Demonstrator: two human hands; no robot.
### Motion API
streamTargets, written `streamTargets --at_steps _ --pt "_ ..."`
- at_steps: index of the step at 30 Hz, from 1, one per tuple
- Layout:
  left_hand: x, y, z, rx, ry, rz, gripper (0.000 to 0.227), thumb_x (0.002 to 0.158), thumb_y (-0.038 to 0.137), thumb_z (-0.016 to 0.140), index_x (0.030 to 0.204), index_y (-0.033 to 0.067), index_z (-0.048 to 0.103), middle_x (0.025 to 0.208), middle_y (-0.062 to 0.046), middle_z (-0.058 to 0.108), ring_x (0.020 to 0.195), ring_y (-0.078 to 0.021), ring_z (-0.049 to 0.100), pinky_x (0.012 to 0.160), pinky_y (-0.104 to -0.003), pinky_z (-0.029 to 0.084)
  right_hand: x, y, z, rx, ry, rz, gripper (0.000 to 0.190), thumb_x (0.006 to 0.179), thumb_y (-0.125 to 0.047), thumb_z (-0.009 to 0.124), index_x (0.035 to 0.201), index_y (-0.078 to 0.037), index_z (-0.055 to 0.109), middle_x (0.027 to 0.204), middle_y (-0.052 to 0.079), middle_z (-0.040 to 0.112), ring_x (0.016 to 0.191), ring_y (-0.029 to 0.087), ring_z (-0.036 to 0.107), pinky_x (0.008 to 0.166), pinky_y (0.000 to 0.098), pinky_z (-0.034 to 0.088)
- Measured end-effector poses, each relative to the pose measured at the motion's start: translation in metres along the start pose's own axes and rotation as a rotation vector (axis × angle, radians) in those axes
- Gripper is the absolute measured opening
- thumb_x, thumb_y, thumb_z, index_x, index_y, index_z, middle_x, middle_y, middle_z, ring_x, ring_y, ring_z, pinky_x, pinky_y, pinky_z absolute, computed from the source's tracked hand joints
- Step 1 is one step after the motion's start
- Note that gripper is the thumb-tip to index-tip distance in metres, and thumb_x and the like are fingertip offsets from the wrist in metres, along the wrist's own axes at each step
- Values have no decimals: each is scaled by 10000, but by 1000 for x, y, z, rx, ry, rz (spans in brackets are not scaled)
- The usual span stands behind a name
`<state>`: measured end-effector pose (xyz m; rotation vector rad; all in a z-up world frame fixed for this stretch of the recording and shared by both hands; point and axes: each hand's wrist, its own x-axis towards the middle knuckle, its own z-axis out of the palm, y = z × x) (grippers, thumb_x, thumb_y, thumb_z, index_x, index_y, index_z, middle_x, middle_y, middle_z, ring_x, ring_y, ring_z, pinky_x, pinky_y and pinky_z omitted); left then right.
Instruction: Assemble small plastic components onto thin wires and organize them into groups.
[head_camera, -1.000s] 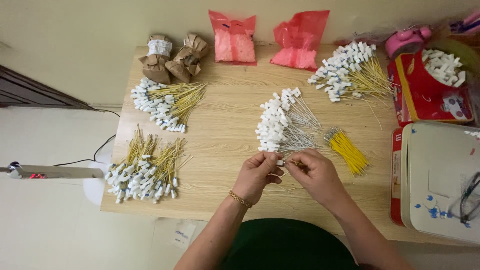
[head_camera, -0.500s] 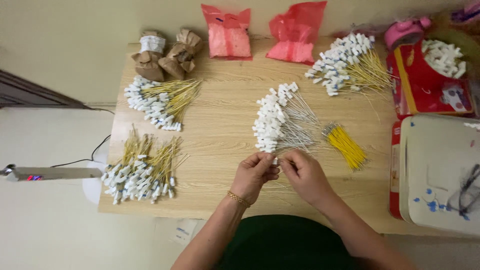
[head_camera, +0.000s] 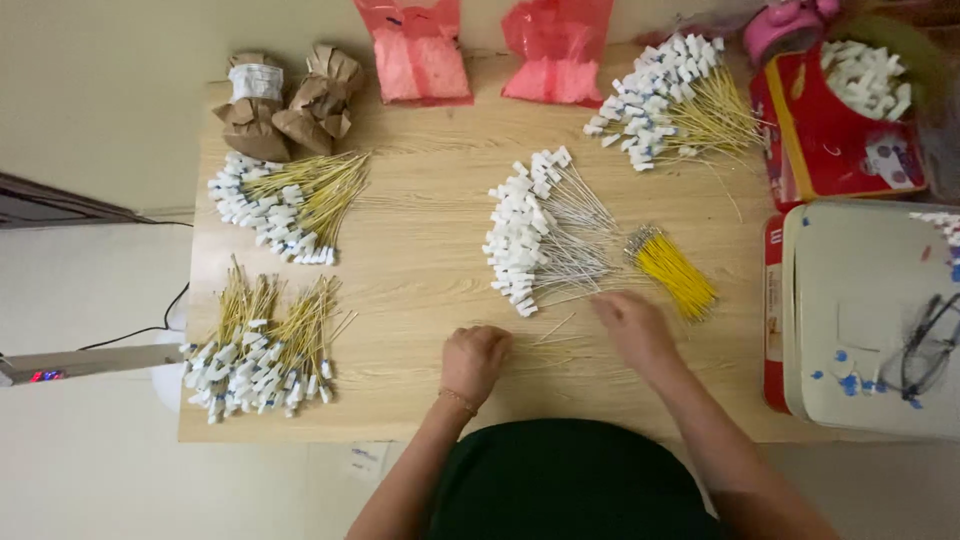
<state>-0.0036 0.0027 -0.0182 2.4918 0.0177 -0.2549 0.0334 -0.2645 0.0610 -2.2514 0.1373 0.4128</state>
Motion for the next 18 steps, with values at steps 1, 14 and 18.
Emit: streamTargets --at_steps 1,14,18 --pt "1 -1 4 105 81 66 120 868 411 763 937 315 781 856 66 739 852 -189 706 741 -338 586 2 3 -8 40 8 59 217 1030 -202 608 1126 -72 754 1089 193 753 1053 382 706 905 481 542" --pt "56 19 56 364 271 388 170 790 364 780 931 301 707 827 -4 633 788 -244 701 653 -385 569 9 -24 -8 181 18 -69 136 972 -171 698 1061 -108 779 853 140 751 835 255 735 778 400 579" --pt "49 27 51 259 224 275 150 800 324 774 945 318 737 872 -6 668 814 -245 729 684 -376 590 9 -41 -11 194 116 -174 146 925 -172 770 1038 -86 806 910 160 767 910 309 748 828 426 577"
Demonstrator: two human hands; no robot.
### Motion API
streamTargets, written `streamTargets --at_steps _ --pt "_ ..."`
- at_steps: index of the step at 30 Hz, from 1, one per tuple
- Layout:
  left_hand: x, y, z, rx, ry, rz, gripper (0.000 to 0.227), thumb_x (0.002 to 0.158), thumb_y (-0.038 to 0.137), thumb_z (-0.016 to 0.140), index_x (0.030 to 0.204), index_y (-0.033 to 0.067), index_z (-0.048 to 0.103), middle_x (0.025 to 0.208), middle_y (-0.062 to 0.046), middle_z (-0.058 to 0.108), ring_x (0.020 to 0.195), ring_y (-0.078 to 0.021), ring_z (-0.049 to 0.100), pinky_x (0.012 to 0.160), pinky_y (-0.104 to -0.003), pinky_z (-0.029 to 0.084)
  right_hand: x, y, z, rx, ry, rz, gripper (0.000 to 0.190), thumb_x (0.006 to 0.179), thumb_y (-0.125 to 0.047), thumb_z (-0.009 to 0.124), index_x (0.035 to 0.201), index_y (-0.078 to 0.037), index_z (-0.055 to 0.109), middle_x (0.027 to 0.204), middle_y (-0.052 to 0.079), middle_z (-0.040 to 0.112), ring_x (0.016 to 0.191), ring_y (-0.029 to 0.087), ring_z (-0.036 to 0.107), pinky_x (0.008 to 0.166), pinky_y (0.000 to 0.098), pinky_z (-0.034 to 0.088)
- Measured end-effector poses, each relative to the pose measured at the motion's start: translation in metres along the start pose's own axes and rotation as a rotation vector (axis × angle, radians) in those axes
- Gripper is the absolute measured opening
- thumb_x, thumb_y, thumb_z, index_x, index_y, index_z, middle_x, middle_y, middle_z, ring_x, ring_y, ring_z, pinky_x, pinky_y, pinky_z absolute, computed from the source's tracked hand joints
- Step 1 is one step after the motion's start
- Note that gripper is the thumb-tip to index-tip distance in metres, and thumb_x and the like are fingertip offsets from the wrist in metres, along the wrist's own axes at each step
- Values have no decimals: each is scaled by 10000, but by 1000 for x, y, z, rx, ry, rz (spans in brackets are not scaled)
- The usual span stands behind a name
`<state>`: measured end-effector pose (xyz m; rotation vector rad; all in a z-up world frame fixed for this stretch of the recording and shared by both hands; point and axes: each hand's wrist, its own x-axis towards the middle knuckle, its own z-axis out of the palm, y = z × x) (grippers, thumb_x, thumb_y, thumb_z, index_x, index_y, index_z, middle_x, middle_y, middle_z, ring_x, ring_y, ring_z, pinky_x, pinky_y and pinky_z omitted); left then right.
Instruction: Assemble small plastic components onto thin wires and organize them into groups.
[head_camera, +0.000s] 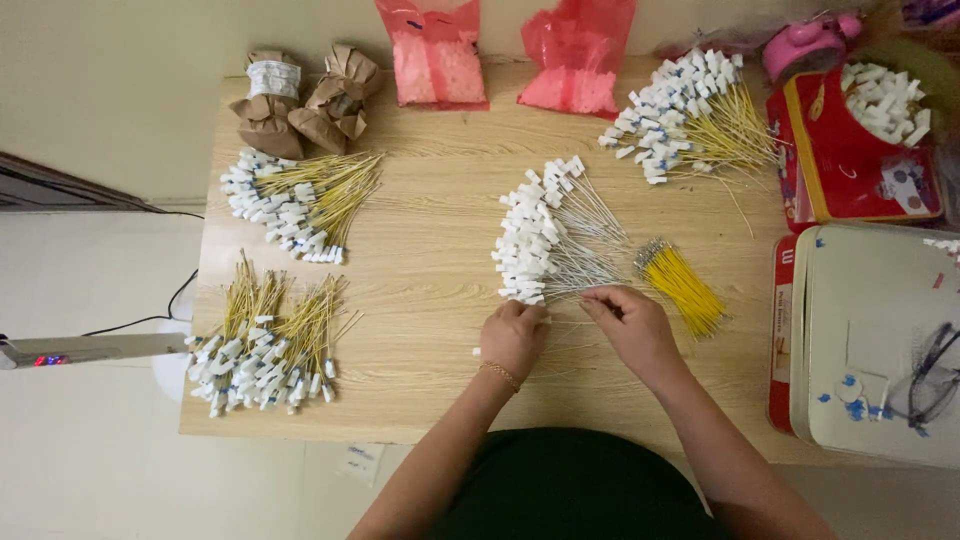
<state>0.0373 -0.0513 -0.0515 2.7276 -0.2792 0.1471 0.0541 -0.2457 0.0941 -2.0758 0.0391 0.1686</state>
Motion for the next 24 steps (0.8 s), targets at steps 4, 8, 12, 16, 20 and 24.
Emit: streamTargets --at_steps 4,8,12,16,20,24 --pt "9 22 -74 -491 -147 -366 225 852 298 787 1074 278 756 931 -48 733 860 -259 755 739 -382 606 3 -19 -6 -8 32 -54 131 922 -188 781 1033 -126 811 879 122 765 869 275 744 791 408 580" --pt "23 34 -114 -1129 -65 -603 253 815 146 852 1060 169 793 835 8 716 815 -100 665 777 -251 569 4 -44 -13 -29 47 -117 161 891 -180 799 1042 -124 801 888 152 742 880 321 743 745 419 595" --pt "31 36 -140 -1441 -21 -548 280 877 72 812 1150 50 754 893 -99 757 829 -139 717 739 -237 613 3 -76 -20 -121 37 -212 124 882 -184 787 999 -148 800 798 120 720 730 293 703 688 403 562" --pt "33 48 -161 -1605 -34 -512 246 960 63 711 1200 12 714 988 -110 750 891 -160 738 795 -274 637 2 -83 -24 -229 70 -328 79 873 -200 807 951 -191 793 721 81 647 696 246 673 659 357 548" --pt "28 50 -162 -1750 -37 -532 243 1012 79 636 1237 -5 675 1073 -125 728 895 -178 745 797 -295 653 1 -86 -30 -231 43 -379 52 866 -169 801 912 -183 783 721 75 653 714 260 689 672 362 550" --pt "30 52 -167 -1836 -50 -560 310 1000 78 654 1294 -20 642 1009 -116 719 873 -206 761 781 -307 663 -6 -97 -31 -192 60 -369 47 868 -169 792 910 -188 783 740 69 657 735 237 699 680 342 544"
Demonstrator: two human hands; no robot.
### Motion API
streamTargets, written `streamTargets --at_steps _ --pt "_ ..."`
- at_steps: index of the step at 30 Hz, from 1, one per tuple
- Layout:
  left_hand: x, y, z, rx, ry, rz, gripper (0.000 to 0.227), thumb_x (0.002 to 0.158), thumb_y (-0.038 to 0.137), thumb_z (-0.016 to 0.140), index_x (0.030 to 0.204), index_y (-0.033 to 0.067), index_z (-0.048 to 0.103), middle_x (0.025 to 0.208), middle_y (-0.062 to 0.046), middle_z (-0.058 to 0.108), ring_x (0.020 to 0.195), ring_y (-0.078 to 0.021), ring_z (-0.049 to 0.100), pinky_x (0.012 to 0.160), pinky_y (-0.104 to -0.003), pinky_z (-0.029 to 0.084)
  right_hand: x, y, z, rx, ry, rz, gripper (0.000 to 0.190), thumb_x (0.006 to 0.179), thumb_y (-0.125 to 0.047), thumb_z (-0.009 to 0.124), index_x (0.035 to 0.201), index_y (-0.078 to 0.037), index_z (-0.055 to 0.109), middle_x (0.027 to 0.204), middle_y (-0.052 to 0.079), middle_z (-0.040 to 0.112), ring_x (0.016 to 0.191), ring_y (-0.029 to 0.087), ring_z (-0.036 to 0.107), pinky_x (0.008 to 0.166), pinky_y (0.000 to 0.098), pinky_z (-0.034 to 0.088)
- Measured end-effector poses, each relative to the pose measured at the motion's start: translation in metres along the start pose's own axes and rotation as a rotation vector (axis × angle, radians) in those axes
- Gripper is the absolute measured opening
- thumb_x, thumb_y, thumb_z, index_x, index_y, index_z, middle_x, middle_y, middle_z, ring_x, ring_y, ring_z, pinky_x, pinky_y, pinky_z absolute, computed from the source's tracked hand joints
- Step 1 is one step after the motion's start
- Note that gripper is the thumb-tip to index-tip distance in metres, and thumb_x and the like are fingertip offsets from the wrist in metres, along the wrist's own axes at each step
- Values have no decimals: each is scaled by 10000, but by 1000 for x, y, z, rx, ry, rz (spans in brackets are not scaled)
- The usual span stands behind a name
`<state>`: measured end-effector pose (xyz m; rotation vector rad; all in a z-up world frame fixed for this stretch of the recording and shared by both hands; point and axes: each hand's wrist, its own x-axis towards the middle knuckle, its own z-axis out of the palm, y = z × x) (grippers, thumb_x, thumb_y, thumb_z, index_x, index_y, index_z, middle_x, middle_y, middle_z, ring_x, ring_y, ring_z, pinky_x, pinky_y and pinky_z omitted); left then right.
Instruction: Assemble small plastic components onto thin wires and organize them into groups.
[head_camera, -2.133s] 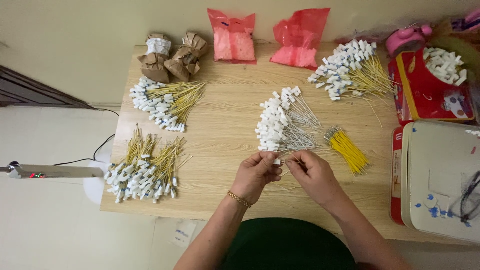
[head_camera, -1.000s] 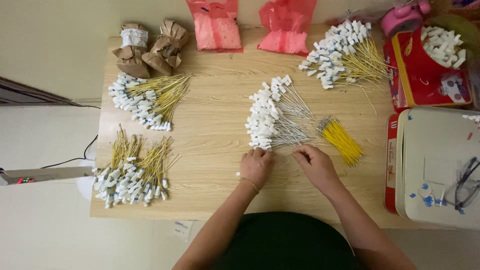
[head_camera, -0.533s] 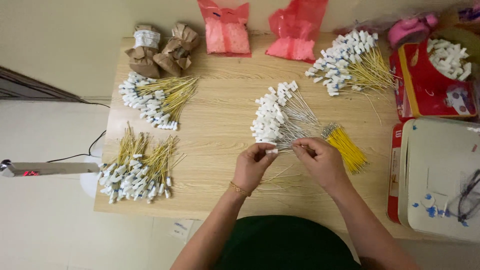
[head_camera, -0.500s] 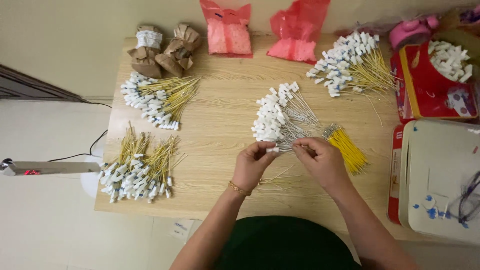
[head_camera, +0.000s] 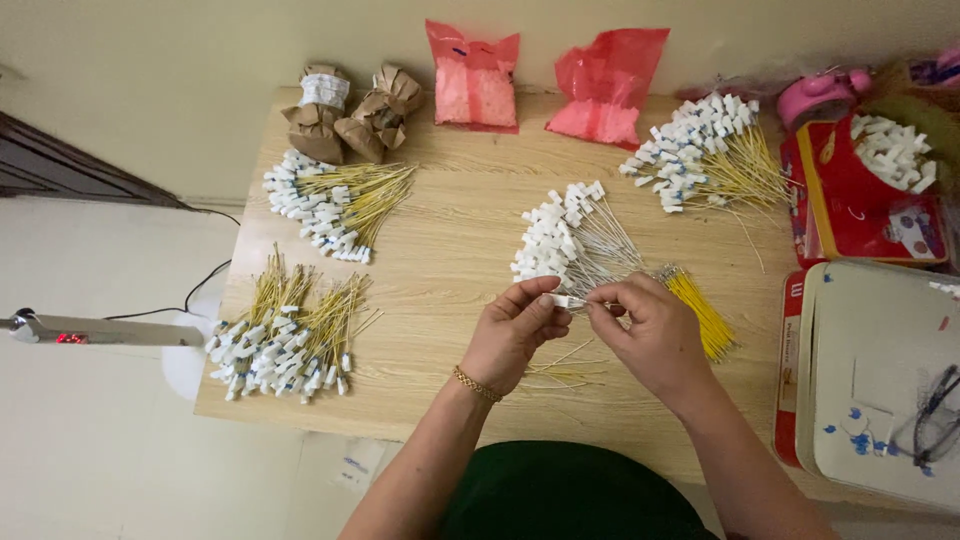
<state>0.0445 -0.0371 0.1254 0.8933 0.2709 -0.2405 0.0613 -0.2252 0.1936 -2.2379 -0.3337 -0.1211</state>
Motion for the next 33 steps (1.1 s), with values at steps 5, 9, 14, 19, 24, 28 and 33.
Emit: streamTargets --at_steps 5,9,14,19,24,28,33 --pt "3 -1 -3 -158 3 -91 300 1003 128 667 1258 -28 650 977 -163 751 886 -253 777 803 -348 665 -3 3 -1 48 -5 19 32 870 -172 789 896 -190 788 743 69 666 743 236 705 697 342 544" --pt "1 0 0 -158 -20 -111 273 1000 143 670 1231 -2 654 982 -164 765 910 -250 778 826 -360 655 -3 -1 -6 61 -7 -2 45 863 -120 786 898 -146 778 727 105 649 728 278 696 698 371 543" --pt "-5 6 8 -94 -20 -130 248 987 128 684 1204 9 664 1112 -158 746 984 -280 765 859 -391 647 -4 -2 -1 50 -18 -24 57 870 -143 789 923 -163 802 760 78 680 746 256 717 706 366 565" --pt "-2 5 -1 -150 -12 -138 238 991 131 683 1194 7 663 1075 -183 757 970 -308 770 851 -409 654 -1 -10 1 112 -48 -26 101 922 -102 717 994 -125 783 791 146 673 784 332 714 721 417 559" --pt "0 4 0 -169 -2 -148 248 980 139 706 1192 14 675 1051 -188 766 953 -309 774 842 -410 656 -1 -4 6 136 -98 15 105 952 -106 668 1014 -46 727 827 205 687 824 417 710 747 493 557" --pt "3 -3 -3 -136 23 -143 245 977 126 709 1188 5 678 1027 -195 769 926 -306 778 823 -410 663 -3 4 14 96 -78 -21 75 960 -133 680 975 -88 738 791 148 684 800 364 712 727 449 554" --pt "6 -6 -7 -56 52 -135 244 959 129 732 1167 11 686 1000 -177 768 914 -296 777 828 -409 661 -3 24 31 91 -70 -36 68 957 -142 676 922 -112 726 738 122 650 754 341 694 700 437 543"
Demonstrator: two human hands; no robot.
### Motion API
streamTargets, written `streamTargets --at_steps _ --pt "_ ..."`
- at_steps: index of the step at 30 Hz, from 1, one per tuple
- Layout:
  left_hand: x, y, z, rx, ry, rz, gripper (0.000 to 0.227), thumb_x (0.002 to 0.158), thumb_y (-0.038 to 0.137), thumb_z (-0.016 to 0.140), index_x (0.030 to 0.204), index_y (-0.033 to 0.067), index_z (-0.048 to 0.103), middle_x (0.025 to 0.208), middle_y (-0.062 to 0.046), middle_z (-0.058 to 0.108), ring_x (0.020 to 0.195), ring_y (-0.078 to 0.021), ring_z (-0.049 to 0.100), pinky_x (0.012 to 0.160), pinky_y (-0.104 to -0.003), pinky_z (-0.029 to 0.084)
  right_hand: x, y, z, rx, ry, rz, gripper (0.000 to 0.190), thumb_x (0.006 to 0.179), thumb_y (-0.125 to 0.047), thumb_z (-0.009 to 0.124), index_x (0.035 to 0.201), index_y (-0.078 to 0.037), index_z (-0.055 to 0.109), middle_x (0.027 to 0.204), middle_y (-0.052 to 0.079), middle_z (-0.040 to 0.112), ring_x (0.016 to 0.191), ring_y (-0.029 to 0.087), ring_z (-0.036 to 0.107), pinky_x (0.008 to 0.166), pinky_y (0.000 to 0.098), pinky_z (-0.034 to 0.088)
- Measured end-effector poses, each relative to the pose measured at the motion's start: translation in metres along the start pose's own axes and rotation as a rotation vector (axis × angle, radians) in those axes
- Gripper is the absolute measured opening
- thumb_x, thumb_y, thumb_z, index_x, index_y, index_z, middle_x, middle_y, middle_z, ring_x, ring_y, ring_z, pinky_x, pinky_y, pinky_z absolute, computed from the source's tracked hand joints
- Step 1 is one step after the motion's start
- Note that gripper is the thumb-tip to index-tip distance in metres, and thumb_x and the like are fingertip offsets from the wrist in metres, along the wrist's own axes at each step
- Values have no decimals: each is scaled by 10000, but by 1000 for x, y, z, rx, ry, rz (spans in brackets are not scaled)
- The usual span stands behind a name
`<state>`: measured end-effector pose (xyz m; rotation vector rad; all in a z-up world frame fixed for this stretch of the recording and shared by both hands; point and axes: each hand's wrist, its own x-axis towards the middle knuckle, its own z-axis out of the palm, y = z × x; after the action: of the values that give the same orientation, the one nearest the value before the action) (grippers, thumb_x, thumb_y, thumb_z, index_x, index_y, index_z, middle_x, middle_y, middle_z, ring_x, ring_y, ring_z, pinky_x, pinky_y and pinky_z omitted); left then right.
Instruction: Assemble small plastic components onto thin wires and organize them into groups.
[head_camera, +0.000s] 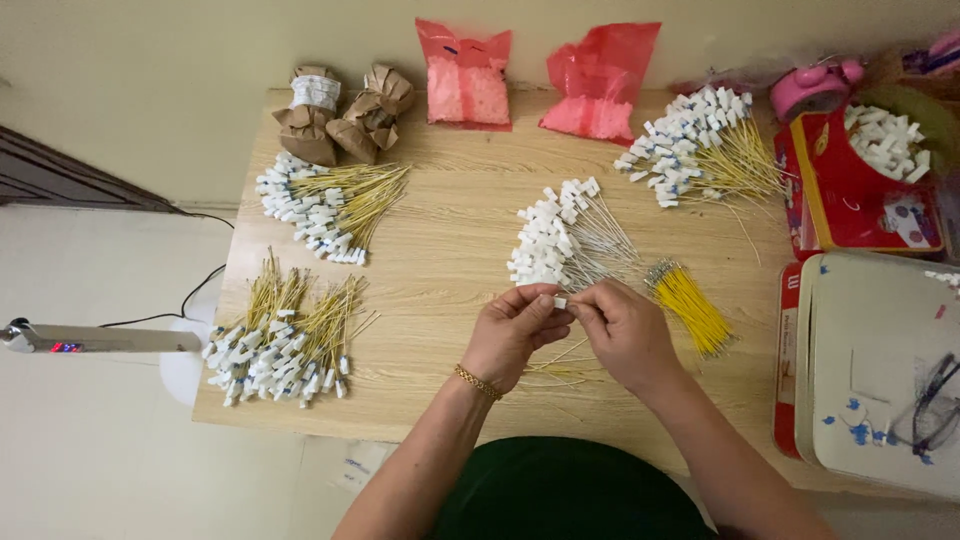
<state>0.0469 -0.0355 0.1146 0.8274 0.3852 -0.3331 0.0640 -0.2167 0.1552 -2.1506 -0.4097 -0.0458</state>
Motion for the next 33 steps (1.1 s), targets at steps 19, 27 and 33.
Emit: streamTargets --at_steps 19,27,33 --pt "22 -94 -146 1787 274 398 175 776 368 750 949 372 773 829 84 744 843 -195 727 738 -356 609 -36 207 -3 -628 -124 660 267 937 -292 736 1172 -166 749 1125 100 688 1071 335 689 906 466 563" --pt "58 -82 -98 1857 157 604 249 777 384 780 1017 325 745 883 28 693 909 -240 695 810 -418 559 -27 210 -15 -728 -199 645 264 951 -363 698 1107 -158 756 1084 107 645 1069 356 695 915 460 577" --pt "90 -88 -86 1936 119 732 372 755 405 823 1103 364 698 866 29 637 893 -232 681 809 -417 552 -26 169 -44 -454 -60 726 283 1023 -309 645 1144 -62 710 1077 214 732 1091 428 694 929 548 540"
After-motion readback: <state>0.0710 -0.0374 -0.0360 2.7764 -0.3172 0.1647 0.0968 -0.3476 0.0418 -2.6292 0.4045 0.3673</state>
